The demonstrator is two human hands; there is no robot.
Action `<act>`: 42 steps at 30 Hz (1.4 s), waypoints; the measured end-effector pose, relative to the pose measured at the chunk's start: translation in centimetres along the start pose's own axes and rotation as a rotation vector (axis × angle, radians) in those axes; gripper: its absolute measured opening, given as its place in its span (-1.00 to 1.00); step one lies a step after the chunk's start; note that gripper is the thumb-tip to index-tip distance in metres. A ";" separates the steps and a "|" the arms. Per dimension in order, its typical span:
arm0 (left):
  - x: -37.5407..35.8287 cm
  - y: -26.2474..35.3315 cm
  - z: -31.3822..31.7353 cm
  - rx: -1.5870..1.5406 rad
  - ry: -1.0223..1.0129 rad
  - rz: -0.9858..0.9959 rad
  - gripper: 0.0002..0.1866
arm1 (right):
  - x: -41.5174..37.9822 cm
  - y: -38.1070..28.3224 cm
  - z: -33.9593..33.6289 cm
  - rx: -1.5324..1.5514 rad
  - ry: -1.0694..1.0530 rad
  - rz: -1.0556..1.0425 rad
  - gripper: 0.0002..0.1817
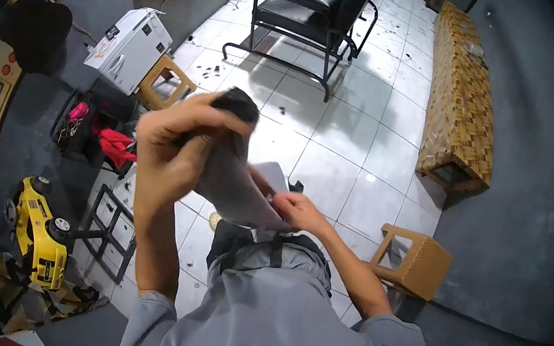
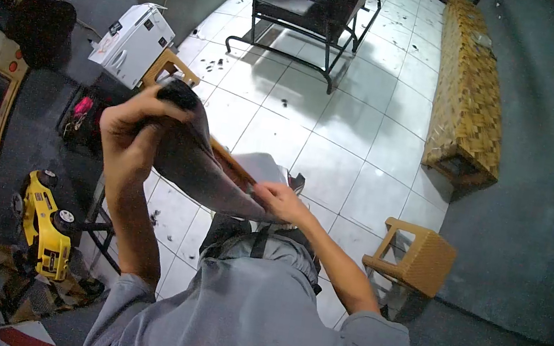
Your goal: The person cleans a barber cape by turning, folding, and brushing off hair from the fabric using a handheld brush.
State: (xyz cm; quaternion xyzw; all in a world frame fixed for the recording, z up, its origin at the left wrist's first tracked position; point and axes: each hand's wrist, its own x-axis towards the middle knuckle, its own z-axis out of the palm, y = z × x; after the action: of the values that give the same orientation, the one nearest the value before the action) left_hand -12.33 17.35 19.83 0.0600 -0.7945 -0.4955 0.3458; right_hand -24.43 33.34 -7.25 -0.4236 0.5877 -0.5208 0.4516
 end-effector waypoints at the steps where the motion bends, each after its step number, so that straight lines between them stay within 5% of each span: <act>1: 0.1 0.2 -0.3 -0.004 0.073 0.035 -0.67 | -0.7 2.7 -0.3 -0.263 -0.019 0.160 -0.54; 4: 0.4 -0.1 -1.6 -0.123 0.239 0.139 -0.73 | -5.0 12.4 -1.7 -0.892 -0.034 0.725 -0.44; 9: 0.6 -0.1 -2.7 -0.021 0.084 0.129 -0.75 | -6.1 17.3 -5.1 -0.697 0.208 0.791 -0.38; 11: 1.0 -0.5 -2.1 0.022 -0.142 0.179 -0.75 | -3.9 11.0 -5.9 -0.572 0.352 0.482 -0.46; 13: 1.4 0.0 -0.9 0.030 -0.319 0.201 -0.75 | -1.9 1.6 -5.8 0.106 0.326 0.367 -0.56; 16: 1.3 -0.4 -0.4 -0.037 -0.505 0.177 -0.78 | -1.8 -7.4 -4.6 0.658 0.081 0.005 -0.52; 18: 1.0 -0.4 -0.3 0.097 -0.520 0.199 -0.76 | -1.8 -8.5 -4.1 0.726 -0.192 -0.124 -0.51; 22: 1.0 -0.2 -0.5 0.542 -0.315 0.331 -0.73 | -0.9 -5.2 -3.4 0.431 -0.402 0.355 -0.59; 27: 1.1 -0.5 -1.9 0.680 0.090 0.498 -0.67 | -3.7 13.6 -4.3 -0.941 -0.332 0.684 -0.30; 29: 1.4 0.4 -1.9 0.803 0.162 0.643 -0.72 | -6.4 16.9 -5.0 -1.031 -0.188 0.750 -0.29; 32: 1.1 0.0 -1.6 0.733 0.100 0.759 -0.63 | -6.1 17.6 -6.7 -0.940 0.114 0.645 -0.40; 34: 1.0 -0.3 -1.0 0.654 0.006 0.811 -0.54 | -3.5 11.4 -8.3 -0.775 0.217 0.447 -0.43; 36: 1.2 0.1 -0.2 0.647 -0.098 0.852 -0.53 | -1.5 2.8 -9.0 -0.231 0.245 0.297 -0.50; 38: 1.0 0.3 0.7 0.671 -0.160 0.892 -0.55 | -0.8 -4.3 -9.2 0.349 0.063 0.137 -0.49; 40: 0.6 -0.1 1.6 0.696 -0.184 0.941 -0.45 | -1.0 -7.7 -8.5 0.619 -0.187 -0.143 -0.43; 42: 0.3 -0.4 1.7 0.727 -0.193 1.002 -0.43 | -0.7 -8.4 -7.3 0.562 -0.316 -0.125 -0.46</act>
State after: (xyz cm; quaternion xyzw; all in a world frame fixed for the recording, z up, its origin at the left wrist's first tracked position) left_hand -13.72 18.26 19.22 -0.2509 -0.8717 0.0256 0.4202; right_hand -31.10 34.84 1.48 -0.3931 0.3168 -0.6172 0.6035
